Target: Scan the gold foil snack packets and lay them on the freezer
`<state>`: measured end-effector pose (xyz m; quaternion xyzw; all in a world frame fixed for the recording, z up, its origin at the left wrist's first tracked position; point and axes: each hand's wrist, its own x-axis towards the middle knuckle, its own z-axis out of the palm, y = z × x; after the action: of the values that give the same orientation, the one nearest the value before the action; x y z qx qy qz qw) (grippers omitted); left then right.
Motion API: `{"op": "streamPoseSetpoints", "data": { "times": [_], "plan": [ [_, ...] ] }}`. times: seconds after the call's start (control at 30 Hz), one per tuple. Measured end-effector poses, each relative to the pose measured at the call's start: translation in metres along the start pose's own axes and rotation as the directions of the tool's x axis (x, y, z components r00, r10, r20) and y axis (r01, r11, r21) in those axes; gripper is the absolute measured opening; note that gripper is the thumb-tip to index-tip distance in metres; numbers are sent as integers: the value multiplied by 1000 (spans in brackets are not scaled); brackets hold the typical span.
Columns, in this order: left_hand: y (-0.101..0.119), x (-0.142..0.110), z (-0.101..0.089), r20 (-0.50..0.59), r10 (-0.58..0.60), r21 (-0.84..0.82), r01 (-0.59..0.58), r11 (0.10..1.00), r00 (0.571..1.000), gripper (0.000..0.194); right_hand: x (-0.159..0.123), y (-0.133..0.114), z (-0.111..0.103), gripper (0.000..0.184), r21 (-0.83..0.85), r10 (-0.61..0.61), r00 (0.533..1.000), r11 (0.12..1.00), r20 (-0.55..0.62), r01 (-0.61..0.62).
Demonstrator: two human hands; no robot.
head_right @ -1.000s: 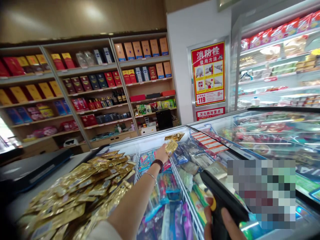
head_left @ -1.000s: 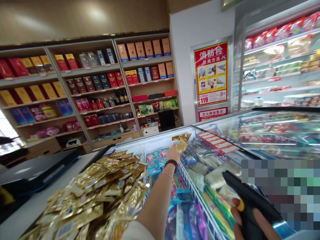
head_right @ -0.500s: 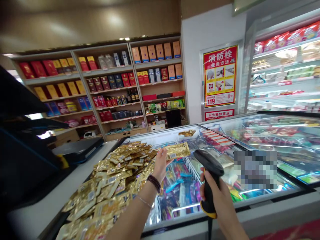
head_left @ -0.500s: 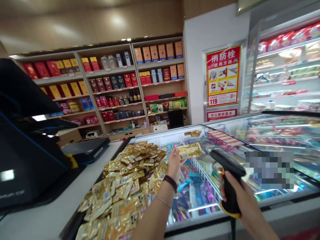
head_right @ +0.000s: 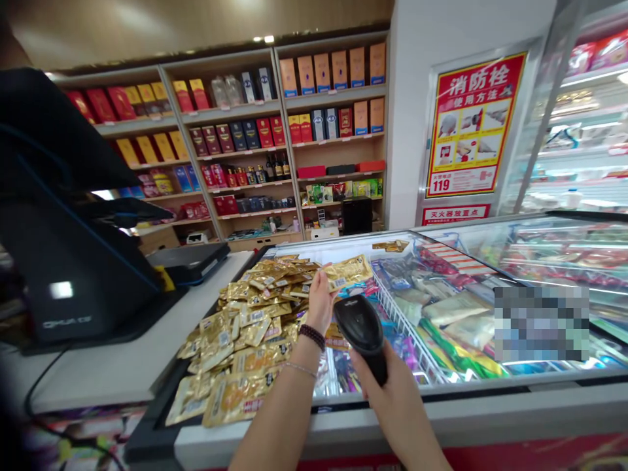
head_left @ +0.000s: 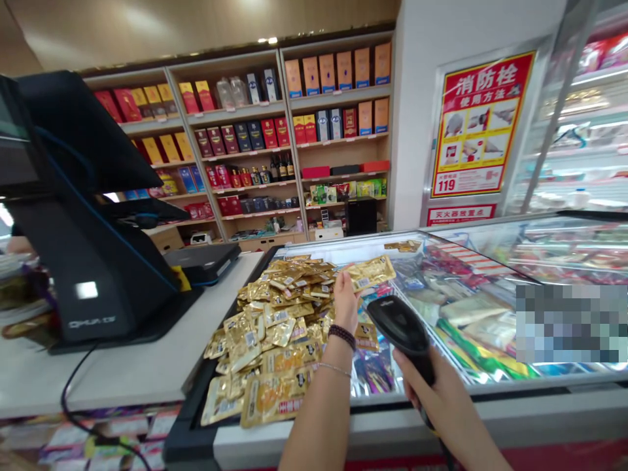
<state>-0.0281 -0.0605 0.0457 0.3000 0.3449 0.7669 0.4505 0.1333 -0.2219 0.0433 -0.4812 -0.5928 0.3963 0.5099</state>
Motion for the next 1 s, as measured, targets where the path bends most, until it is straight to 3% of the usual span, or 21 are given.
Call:
{"op": "streamPoseSetpoints", "data": {
  "times": [0.2, 0.53, 0.83, 1.0],
  "plan": [
    [3, 4, -7, -10, -25, -56, 24, 998, 1000, 54, 7, -9, -9, 48, -38, -35, 998, 999, -44, 34],
    [0, 4, -10, -32, -64, -61, 62, 996, 997, 38, 4, -13, -13, 45, -35, -4, 999, 999, -35, 2],
    [0, 3, -9, -27, -63, -62, 61, 996, 998, 47, 5, -14, -14, 43, -38, 5, 1000, 999, -23, -6],
    [1, 4, -10, -13, -75, -128, 73, 989, 997, 38, 6, -12, -15, 45, -43, 1, 1000, 999, -19, -2]
  ]
}}
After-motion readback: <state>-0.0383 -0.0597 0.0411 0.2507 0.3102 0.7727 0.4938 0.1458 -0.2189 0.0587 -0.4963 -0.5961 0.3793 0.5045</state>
